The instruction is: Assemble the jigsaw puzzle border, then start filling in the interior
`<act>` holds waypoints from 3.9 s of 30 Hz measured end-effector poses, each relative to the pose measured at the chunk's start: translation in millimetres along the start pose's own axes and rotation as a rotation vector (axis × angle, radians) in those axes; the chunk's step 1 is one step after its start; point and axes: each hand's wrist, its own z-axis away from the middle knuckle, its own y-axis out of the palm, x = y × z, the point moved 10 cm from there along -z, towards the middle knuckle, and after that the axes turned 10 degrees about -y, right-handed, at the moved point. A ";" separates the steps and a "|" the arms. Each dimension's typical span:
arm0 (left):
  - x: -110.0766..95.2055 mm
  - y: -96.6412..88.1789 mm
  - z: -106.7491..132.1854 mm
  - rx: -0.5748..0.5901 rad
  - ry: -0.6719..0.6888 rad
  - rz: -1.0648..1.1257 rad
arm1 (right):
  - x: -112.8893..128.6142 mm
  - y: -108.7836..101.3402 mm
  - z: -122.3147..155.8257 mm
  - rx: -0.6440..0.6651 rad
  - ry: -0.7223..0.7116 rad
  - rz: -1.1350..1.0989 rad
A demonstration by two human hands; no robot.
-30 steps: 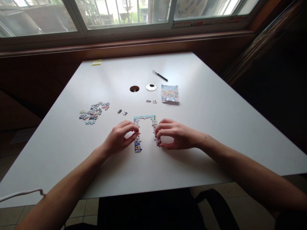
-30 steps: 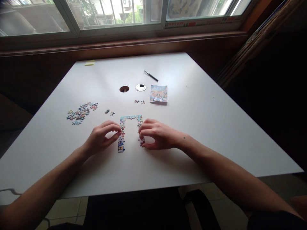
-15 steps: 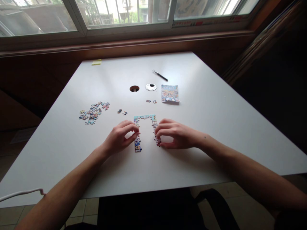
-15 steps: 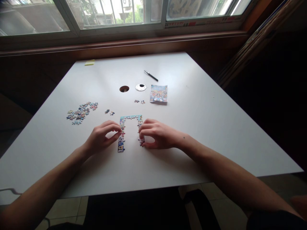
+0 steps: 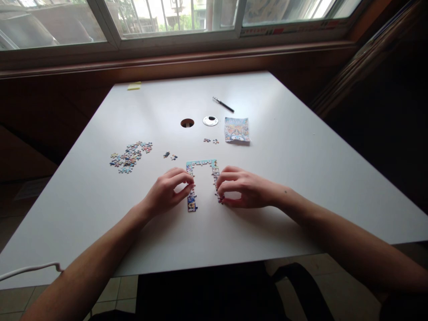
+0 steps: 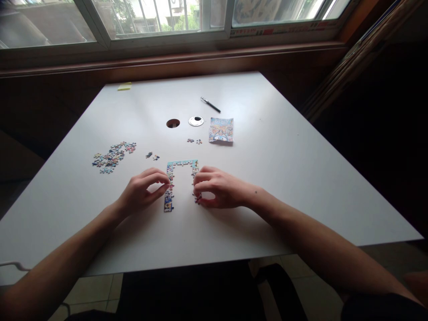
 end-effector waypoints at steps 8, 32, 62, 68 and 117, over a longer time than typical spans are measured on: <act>-0.3 0.7 0.4 0.004 0.005 -0.007 | 1.3 -1.9 0.2 0.007 -0.030 0.041; 30.8 -13.8 -3.8 -0.077 -0.155 -0.213 | -84.5 -41.1 43.5 -0.393 0.465 0.142; 116.3 -59.8 1.7 -0.330 -0.492 -0.431 | -97.6 -42.0 53.3 -0.414 0.555 0.154; 105.6 -45.9 -4.1 -0.280 -0.440 -0.483 | -97.4 -40.8 53.3 -0.406 0.550 0.170; 85.0 -32.7 -11.4 -0.233 -0.285 -0.594 | -125.2 -42.5 -17.6 -0.218 0.656 0.068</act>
